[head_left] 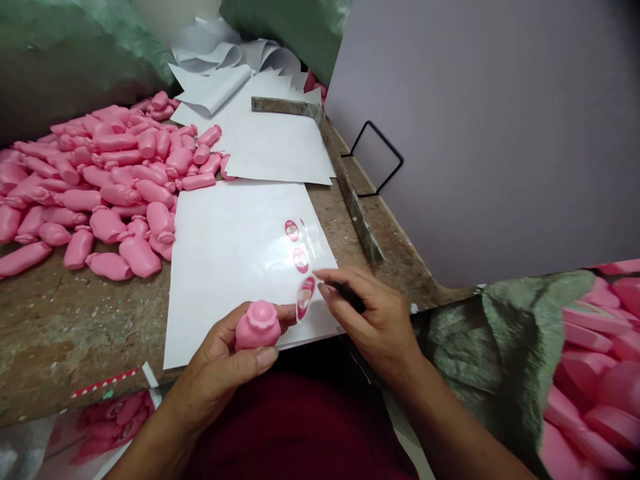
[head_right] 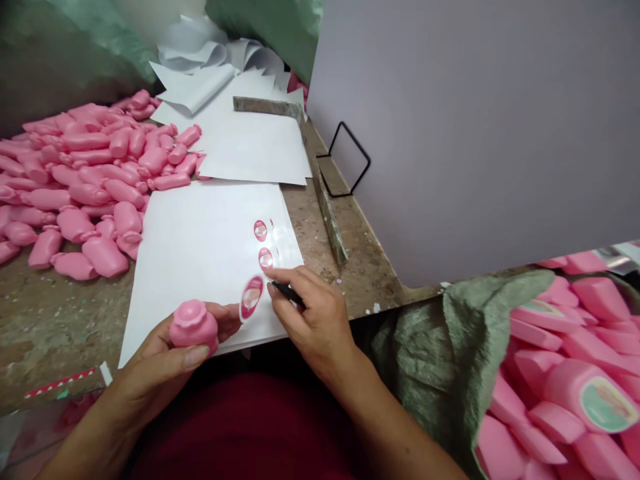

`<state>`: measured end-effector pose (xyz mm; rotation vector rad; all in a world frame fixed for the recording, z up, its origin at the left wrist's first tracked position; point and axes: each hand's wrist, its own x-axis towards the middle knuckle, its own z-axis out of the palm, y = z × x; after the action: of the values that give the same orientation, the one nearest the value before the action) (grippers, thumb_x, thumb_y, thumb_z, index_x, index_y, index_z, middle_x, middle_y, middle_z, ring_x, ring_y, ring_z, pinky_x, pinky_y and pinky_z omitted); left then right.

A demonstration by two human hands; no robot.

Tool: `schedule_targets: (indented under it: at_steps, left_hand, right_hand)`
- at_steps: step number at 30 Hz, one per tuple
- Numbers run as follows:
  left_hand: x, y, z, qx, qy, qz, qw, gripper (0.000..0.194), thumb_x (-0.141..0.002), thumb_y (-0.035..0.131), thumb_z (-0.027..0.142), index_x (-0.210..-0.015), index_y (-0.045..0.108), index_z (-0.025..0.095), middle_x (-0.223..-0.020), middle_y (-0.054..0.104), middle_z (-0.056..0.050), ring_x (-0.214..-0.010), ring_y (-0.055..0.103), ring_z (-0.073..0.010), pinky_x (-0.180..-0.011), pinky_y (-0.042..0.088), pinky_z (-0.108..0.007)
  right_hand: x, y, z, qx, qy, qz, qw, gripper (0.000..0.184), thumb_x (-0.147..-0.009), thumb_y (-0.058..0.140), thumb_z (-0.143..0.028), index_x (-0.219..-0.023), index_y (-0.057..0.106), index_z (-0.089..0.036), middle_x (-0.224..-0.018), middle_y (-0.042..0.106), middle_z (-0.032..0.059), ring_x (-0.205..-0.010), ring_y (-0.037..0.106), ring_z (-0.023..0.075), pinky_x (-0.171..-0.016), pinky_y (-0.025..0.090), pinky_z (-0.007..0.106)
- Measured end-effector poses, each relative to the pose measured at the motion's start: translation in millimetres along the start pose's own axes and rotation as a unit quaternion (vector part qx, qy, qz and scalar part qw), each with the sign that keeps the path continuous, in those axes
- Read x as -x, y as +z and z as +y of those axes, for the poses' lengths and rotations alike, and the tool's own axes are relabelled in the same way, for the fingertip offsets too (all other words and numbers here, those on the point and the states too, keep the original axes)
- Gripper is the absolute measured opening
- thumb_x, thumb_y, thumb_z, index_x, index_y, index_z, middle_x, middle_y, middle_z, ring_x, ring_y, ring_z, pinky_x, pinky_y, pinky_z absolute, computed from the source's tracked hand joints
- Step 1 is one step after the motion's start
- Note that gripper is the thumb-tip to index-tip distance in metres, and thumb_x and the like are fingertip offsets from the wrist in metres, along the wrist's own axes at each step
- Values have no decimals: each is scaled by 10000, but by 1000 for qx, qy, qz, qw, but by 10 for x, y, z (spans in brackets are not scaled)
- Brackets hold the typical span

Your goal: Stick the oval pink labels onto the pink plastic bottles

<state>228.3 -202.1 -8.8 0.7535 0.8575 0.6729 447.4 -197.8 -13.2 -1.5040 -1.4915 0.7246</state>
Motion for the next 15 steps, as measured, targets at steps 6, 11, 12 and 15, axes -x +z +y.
schedule_targets:
  at_steps: [6,11,12,15]
  left_hand:
    - [-21,-30,-6,49,11,-13,999,316,-785,738,300,-1098,746,262,-1213,720,-52,-1218,593,-271,-1122,375,-410]
    - [-32,11,1,74,-2,-6,997,315,-760,774,295,-1072,755,256,-1169,733,-52,-1165,617,-254,-1114,394,-409]
    - [-35,15,-7,81,-3,-7,997,318,-759,777,292,-1073,755,253,-1169,732,-54,-1160,622,-252,-1107,404,-406]
    - [-52,21,-35,109,-5,-1,994,342,-746,792,290,-1080,751,222,-1205,722,-77,-1178,628,-270,-1102,419,-408]
  right_hand:
    - [38,-36,49,-135,160,-19,978,271,-853,655,-411,-1048,711,-231,-837,672,14,-762,615,176,-699,491,299]
    - [97,90,17,-256,216,-85,938,276,-764,763,-453,-844,671,-206,-767,608,-8,-677,529,140,-624,429,254]
    - [102,118,14,-269,221,-88,933,279,-770,766,-459,-826,664,-205,-759,599,-12,-666,513,134,-618,418,249]
    - [101,153,11,-284,211,-70,933,278,-804,751,-466,-779,646,-210,-727,569,-25,-638,470,122,-608,397,242]
